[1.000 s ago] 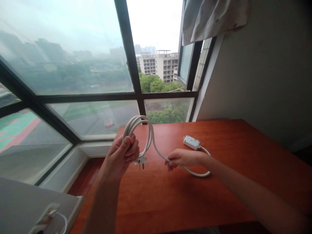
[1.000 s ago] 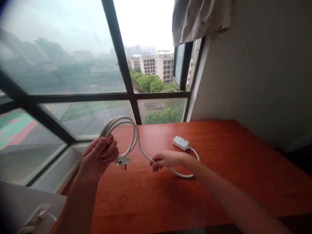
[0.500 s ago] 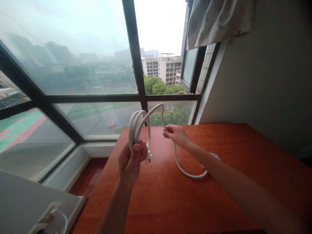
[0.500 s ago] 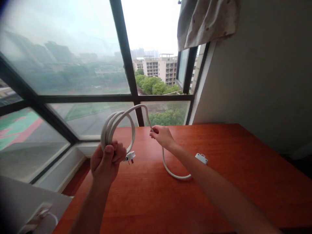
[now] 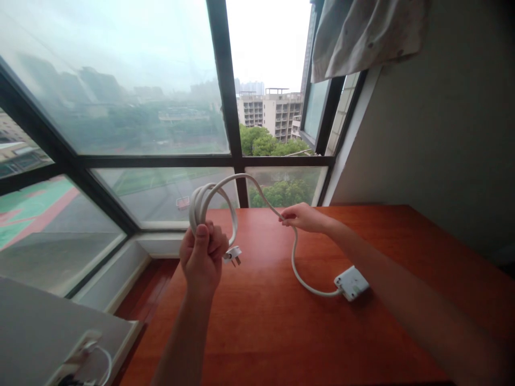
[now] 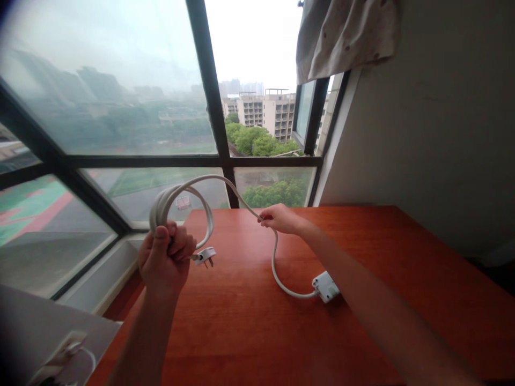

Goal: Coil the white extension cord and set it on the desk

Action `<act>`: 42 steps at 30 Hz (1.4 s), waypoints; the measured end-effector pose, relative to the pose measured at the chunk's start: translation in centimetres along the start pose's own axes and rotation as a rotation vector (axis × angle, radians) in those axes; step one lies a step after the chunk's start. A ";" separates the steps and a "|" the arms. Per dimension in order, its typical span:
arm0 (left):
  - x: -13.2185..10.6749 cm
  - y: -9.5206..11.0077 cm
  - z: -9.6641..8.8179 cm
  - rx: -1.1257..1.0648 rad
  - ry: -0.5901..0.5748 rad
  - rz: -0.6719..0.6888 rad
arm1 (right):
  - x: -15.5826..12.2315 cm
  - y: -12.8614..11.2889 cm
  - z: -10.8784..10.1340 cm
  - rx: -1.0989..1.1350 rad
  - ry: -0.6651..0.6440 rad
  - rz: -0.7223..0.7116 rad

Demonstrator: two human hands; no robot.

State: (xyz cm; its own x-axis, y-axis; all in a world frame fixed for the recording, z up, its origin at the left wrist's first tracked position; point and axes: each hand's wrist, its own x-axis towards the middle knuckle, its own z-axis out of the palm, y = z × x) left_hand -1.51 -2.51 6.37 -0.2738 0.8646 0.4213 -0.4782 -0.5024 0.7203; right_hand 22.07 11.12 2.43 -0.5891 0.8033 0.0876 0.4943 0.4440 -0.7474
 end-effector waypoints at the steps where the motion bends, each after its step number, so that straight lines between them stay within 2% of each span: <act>1: 0.0 -0.1 -0.1 0.000 -0.002 0.004 | 0.0 -0.1 -0.1 -0.061 0.044 0.009; 5: -0.3 -0.4 0.1 -0.018 -0.017 0.004 | 0.8 -0.4 0.4 -0.215 0.190 0.027; 9: -0.7 -1.3 0.8 -0.019 -0.041 -0.015 | 2.0 0.2 1.6 -0.304 0.332 0.013; 11: -0.7 -1.7 0.9 -0.016 -0.043 -0.015 | 2.2 0.8 2.1 -0.312 0.316 0.002; 13: -0.5 -2.0 0.7 -0.003 -0.021 0.003 | 1.4 1.1 2.3 -0.346 0.238 0.003; 17: 0.0 -2.0 -0.2 0.052 0.041 0.054 | -3.2 1.3 2.3 -0.546 0.046 0.055; 21: 0.3 -1.9 -1.3 0.097 0.084 0.086 | -10.4 1.1 3.5 -0.780 -0.053 0.277; 24: 0.5 -2.4 -1.7 0.118 0.092 0.100 | -14.7 0.8 5.5 -0.789 -0.220 0.171; 27: 0.6 -3.3 -1.8 0.166 0.091 0.097 | -16.8 0.1 7.0 -0.840 -0.260 0.040; 29: 0.5 -3.8 -1.8 0.222 0.090 0.088 | -17.2 -1.0 7.1 -0.827 -0.258 -0.020; 32: 0.5 -4.8 -2.2 0.389 0.037 0.070 | -17.1 -4.2 5.1 -0.745 -0.228 -0.090; 35: 0.7 -5.7 -3.1 0.583 -0.073 0.039 | -16.1 -8.3 1.1 -0.604 -0.185 -0.148; 38: 0.9 -6.7 -3.5 0.692 -0.201 0.011 | -14.3 -11.3 -3.1 -0.354 -0.155 -0.239; 40: 0.7 -7.3 -3.4 0.696 -0.287 -0.017 | -12.7 -12.1 -5.4 -0.211 -0.028 -0.275; 42: 0.2 -7.9 -3.0 0.606 -0.351 -0.099 | -10.9 -12.1 -6.8 -0.117 0.141 -0.251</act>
State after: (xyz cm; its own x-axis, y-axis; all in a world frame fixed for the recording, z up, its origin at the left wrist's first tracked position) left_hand -0.33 1.64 -0.93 0.0806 0.9051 0.4176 0.0900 -0.4238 0.9013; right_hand 26.84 -0.29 14.97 -0.6118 0.7062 0.3564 0.4193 0.6715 -0.6110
